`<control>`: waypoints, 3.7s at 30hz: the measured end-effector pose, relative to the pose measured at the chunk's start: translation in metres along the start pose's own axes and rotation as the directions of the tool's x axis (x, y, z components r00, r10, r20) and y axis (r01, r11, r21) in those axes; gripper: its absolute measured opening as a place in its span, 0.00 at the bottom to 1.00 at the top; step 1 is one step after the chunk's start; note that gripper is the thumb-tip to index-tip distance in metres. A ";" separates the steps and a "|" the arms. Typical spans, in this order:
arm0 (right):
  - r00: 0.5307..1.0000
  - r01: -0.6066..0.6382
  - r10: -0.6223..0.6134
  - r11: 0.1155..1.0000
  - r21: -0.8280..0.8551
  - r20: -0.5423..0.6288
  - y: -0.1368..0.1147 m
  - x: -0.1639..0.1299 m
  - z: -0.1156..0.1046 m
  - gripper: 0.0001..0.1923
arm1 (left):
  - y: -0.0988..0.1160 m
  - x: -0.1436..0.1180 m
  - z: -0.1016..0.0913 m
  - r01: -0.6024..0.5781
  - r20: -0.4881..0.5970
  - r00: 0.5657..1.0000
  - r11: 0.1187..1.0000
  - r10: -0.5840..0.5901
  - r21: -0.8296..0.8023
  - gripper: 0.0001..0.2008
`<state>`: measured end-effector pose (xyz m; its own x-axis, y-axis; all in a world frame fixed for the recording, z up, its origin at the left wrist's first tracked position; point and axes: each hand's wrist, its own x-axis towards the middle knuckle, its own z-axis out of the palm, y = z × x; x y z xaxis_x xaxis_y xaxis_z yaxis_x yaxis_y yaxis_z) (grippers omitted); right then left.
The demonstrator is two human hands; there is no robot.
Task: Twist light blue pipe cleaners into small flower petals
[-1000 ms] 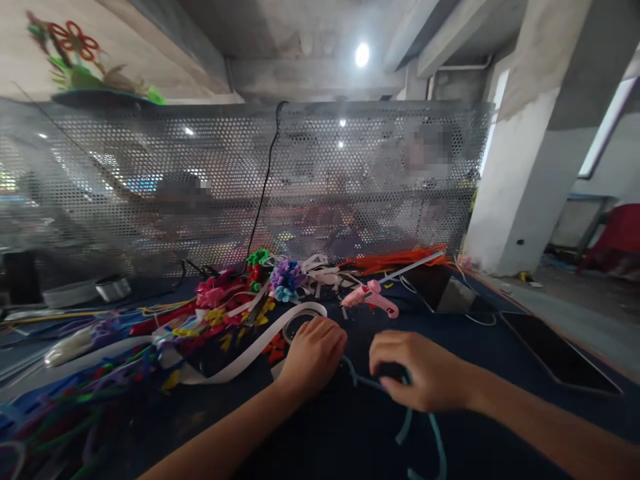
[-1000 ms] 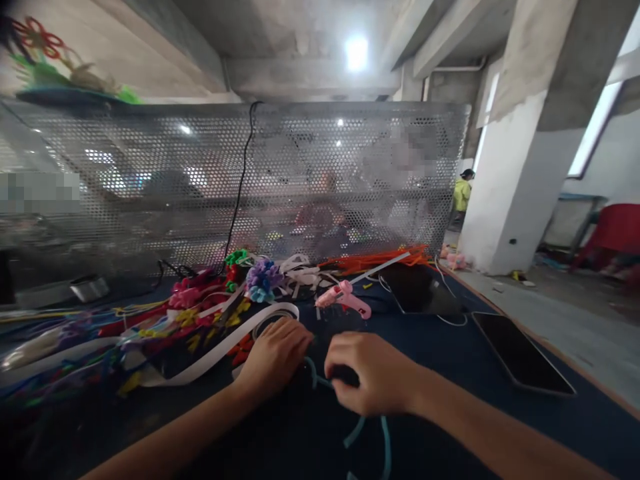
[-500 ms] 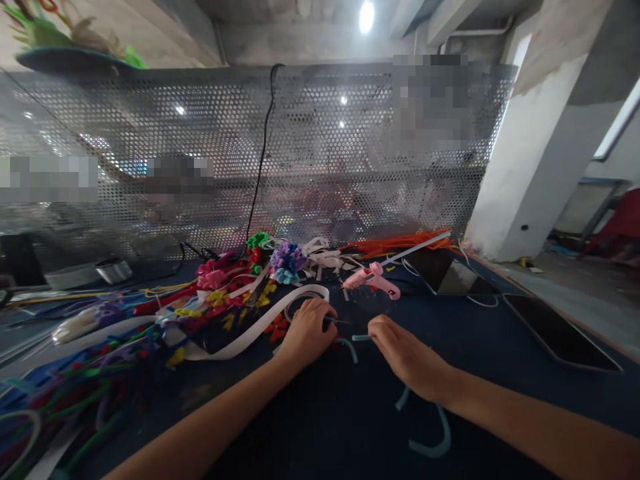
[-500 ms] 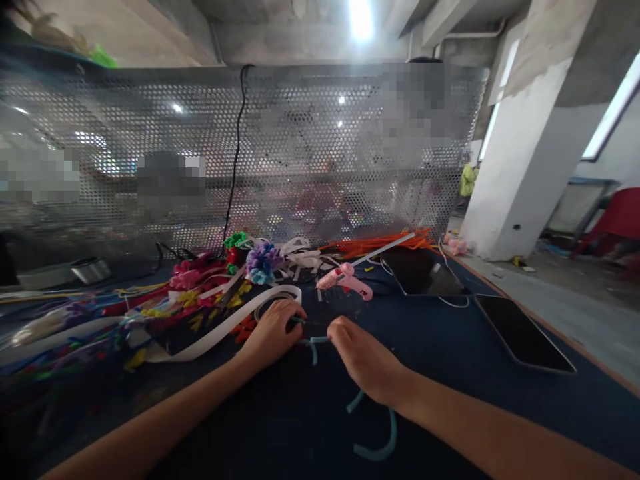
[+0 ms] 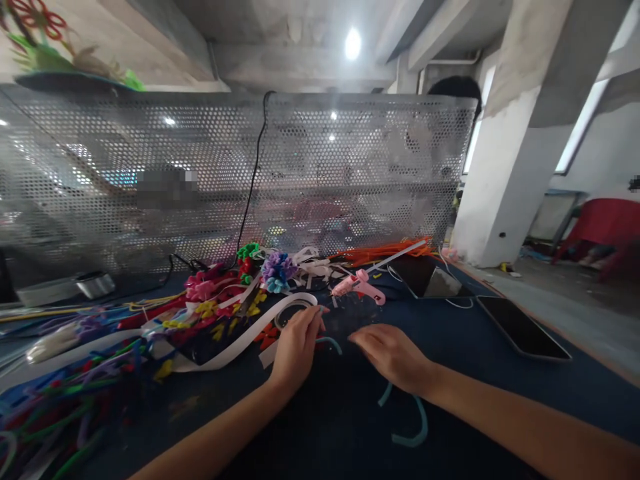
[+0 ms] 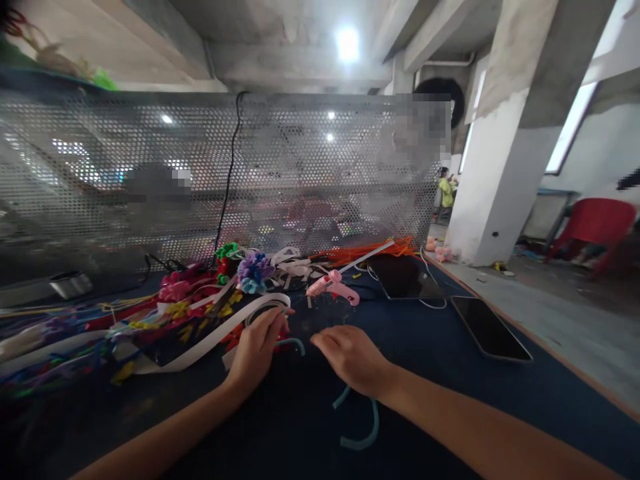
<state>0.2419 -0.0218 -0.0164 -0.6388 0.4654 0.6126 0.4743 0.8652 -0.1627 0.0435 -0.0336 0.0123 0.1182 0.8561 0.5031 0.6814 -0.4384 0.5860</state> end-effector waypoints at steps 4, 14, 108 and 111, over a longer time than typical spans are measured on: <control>0.972 -0.197 0.225 0.939 0.283 -0.072 -0.011 0.003 -0.006 0.11 | 0.025 -0.021 0.007 0.052 0.047 0.998 0.974 -0.043 -0.223 0.11; 0.725 -0.419 0.673 0.257 0.871 0.150 -0.027 0.008 0.006 0.10 | 0.029 -0.030 0.021 0.240 0.295 0.948 0.879 -0.120 -0.413 0.12; 0.995 -0.103 0.103 0.995 -0.014 0.002 -0.029 -0.009 -0.004 0.06 | 0.019 -0.030 0.013 -0.281 0.337 0.911 0.956 0.238 0.082 0.05; 0.999 0.034 -0.034 0.999 -0.035 0.013 -0.026 -0.009 -0.006 0.07 | 0.021 -0.030 0.013 -0.166 0.341 0.926 0.986 0.162 -0.019 0.06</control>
<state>0.2388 -0.0496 -0.0131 -0.6623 0.4383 0.6077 0.4731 0.8735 -0.1145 0.0637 -0.0645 0.0015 0.4662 0.8149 0.3443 0.6384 -0.5793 0.5069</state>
